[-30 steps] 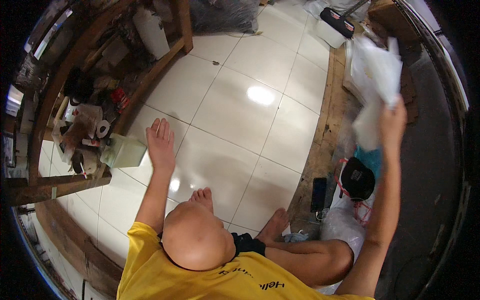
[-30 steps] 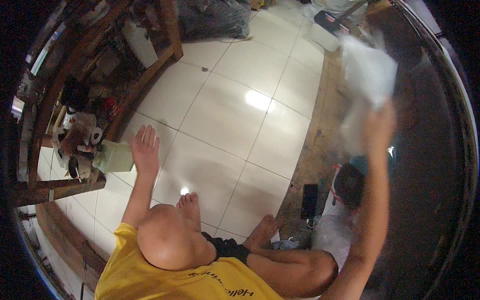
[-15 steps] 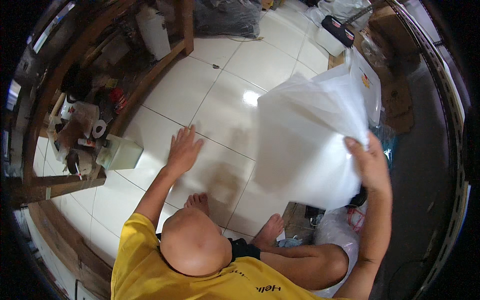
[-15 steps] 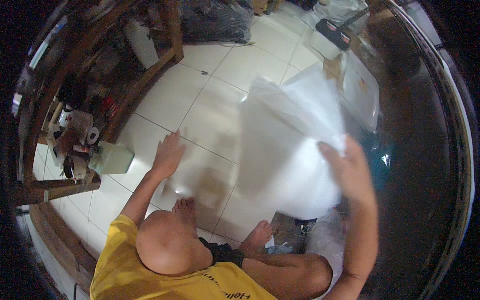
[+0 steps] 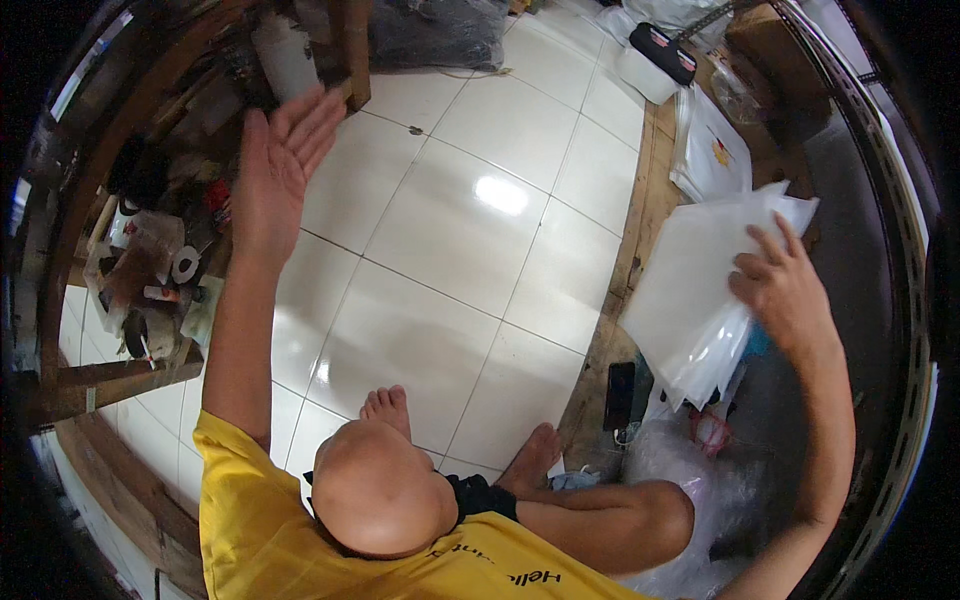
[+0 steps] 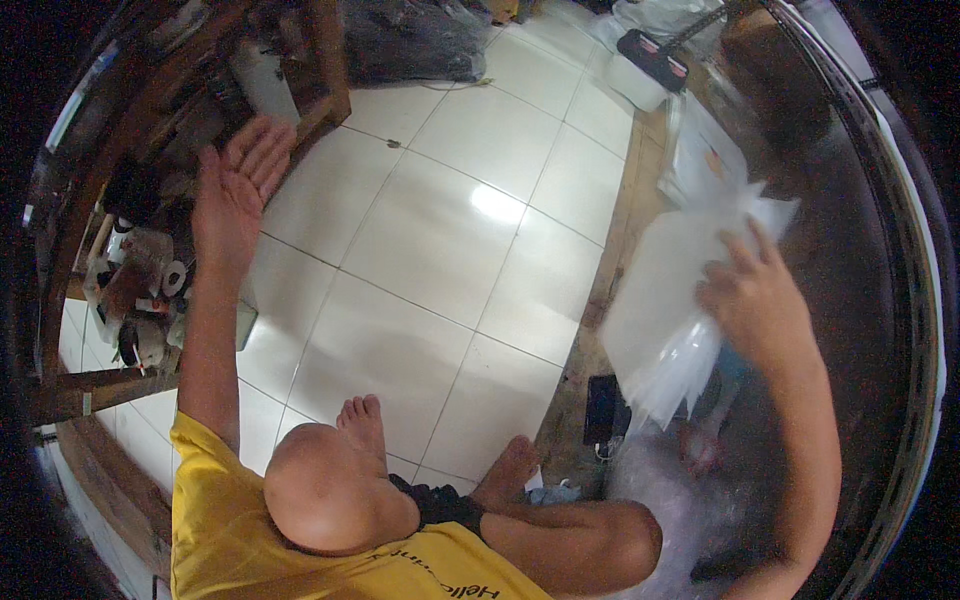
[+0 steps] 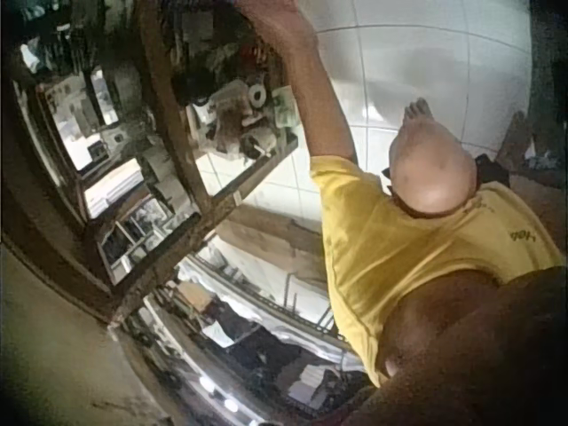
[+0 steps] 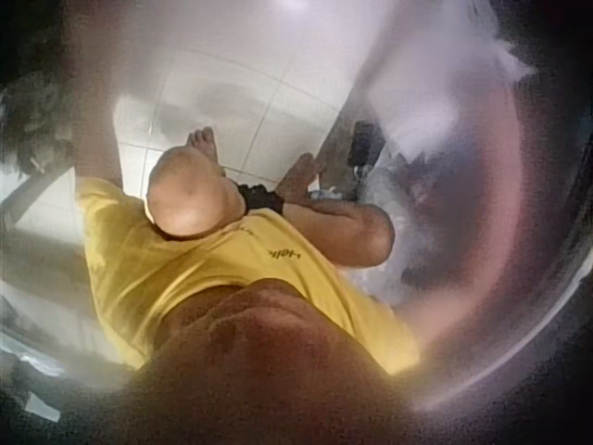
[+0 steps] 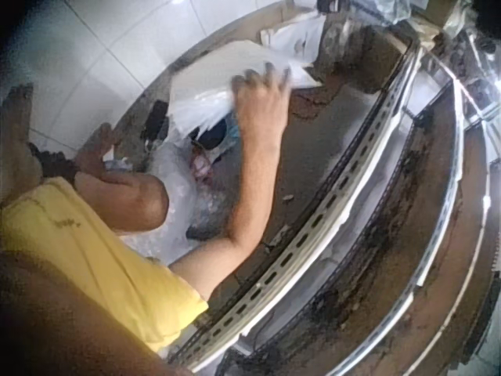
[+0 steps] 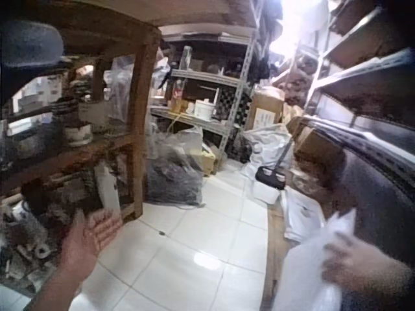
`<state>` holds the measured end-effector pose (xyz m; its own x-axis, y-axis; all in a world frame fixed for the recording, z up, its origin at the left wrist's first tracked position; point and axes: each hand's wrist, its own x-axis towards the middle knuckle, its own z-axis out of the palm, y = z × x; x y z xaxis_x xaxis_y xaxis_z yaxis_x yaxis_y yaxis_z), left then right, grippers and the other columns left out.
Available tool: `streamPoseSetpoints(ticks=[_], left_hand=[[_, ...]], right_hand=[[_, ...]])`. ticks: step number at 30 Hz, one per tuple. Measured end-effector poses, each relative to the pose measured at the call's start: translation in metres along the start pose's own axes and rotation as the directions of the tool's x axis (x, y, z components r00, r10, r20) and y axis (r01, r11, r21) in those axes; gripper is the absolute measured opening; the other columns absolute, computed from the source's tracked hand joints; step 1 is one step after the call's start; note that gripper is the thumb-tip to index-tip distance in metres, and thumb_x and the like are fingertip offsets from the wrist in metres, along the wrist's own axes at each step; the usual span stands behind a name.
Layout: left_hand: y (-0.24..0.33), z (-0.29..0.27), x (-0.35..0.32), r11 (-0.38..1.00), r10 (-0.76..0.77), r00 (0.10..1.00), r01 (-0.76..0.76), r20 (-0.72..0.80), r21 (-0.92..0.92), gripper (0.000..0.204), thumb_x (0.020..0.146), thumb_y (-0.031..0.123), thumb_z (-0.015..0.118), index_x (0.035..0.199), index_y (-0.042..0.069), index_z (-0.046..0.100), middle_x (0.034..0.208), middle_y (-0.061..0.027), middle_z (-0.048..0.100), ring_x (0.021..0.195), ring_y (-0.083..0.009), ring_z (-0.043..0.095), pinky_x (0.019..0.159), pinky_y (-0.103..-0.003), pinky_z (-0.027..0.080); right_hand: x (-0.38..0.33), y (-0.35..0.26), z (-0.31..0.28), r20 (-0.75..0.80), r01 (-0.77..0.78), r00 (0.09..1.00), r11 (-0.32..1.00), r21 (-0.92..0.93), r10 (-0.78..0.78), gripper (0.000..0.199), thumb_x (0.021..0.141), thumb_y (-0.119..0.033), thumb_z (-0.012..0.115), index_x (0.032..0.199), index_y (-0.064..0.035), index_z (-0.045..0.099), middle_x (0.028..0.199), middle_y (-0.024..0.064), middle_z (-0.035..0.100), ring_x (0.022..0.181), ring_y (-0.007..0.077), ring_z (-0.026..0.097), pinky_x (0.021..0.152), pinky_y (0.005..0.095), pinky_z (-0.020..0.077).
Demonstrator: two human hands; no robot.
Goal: The person sits on the floor and wipes a transparent plastic sheet with a cloth, then folds it and stacks it with other sheets. The person then moves to a nearby rack and places the folded sheet on top of other printed sheets.
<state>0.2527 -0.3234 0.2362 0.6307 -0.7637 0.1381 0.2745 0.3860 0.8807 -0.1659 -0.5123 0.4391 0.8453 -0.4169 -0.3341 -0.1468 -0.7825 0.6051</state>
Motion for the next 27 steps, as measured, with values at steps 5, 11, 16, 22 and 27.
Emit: streamPoseSetpoints(ticks=[5, 11, 16, 22, 27], left_hand=[[-0.005, 0.058, 0.000, 0.964, 0.209, 0.976, -0.195, 0.062, -0.183, 0.069, 0.107, 0.054, 0.023, 0.150, 0.001, 0.037, 0.153, -0.0190, 0.042, 0.142, -0.0271, 0.040, 0.121, -0.039, 0.026], [-0.163, 0.048, -0.133, 0.585, -0.666, 0.418, -0.222, 0.618, 0.780, 0.063, 0.108, 0.048, 0.028, 0.150, 0.003, 0.039, 0.149, -0.0170, 0.049, 0.137, -0.0269, 0.047, 0.119, -0.039, 0.030], [-0.099, 0.021, -0.090, 0.660, -0.580, 0.604, -0.045, 0.546, 0.750, 0.058, 0.109, 0.043, 0.031, 0.150, 0.004, 0.041, 0.145, -0.0153, 0.054, 0.132, -0.0267, 0.053, 0.117, -0.038, 0.033], [0.021, 0.038, 0.006, 0.985, 0.170, 0.980, -0.169, 0.102, -0.013, 0.055, 0.109, 0.043, 0.030, 0.144, 0.004, 0.048, 0.138, -0.0146, 0.060, 0.126, -0.0236, 0.058, 0.111, -0.037, 0.041], [0.028, 0.074, 0.005, 0.908, 0.191, 0.971, -0.120, 0.144, -0.401, 0.065, 0.108, 0.046, 0.029, 0.157, 0.003, 0.023, 0.163, -0.0177, 0.022, 0.152, -0.0285, 0.019, 0.125, -0.038, 0.017]], right_hand=[[0.085, -0.075, -0.017, -0.500, 0.384, 0.805, 0.923, 0.028, -0.320, 0.014, 0.078, -0.018, 0.064, 0.087, -0.0105, 0.072, 0.095, 0.0048, 0.070, 0.115, 0.0232, 0.062, 0.112, 0.0504, 0.0419], [0.067, -0.021, -0.070, -0.841, 0.332, 0.537, 0.933, 0.137, -0.068, 0.030, 0.089, -0.013, 0.065, 0.115, 0.0000, 0.068, 0.107, 0.0179, 0.071, 0.110, 0.0317, 0.068, 0.099, 0.0502, 0.0525], [0.042, 0.055, -0.054, -0.545, 0.227, 0.829, 0.965, 0.132, -0.121, 0.033, 0.081, -0.014, 0.073, 0.111, -0.0038, 0.069, 0.116, 0.0142, 0.070, 0.120, 0.0343, 0.062, 0.105, 0.0457, 0.0475], [0.015, -0.008, -0.057, -0.463, 0.056, 0.886, 0.986, 0.159, 0.024, 0.019, 0.073, -0.011, 0.065, 0.091, -0.0069, 0.070, 0.104, 0.0091, 0.070, 0.120, 0.0326, 0.059, 0.113, 0.0526, 0.0398], [0.045, -0.044, -0.051, -0.410, 0.147, 0.907, 0.984, 0.100, -0.094, 0.016, 0.074, -0.011, 0.065, 0.089, -0.0084, 0.071, 0.099, 0.0056, 0.069, 0.119, 0.0297, 0.061, 0.114, 0.0562, 0.0377]])
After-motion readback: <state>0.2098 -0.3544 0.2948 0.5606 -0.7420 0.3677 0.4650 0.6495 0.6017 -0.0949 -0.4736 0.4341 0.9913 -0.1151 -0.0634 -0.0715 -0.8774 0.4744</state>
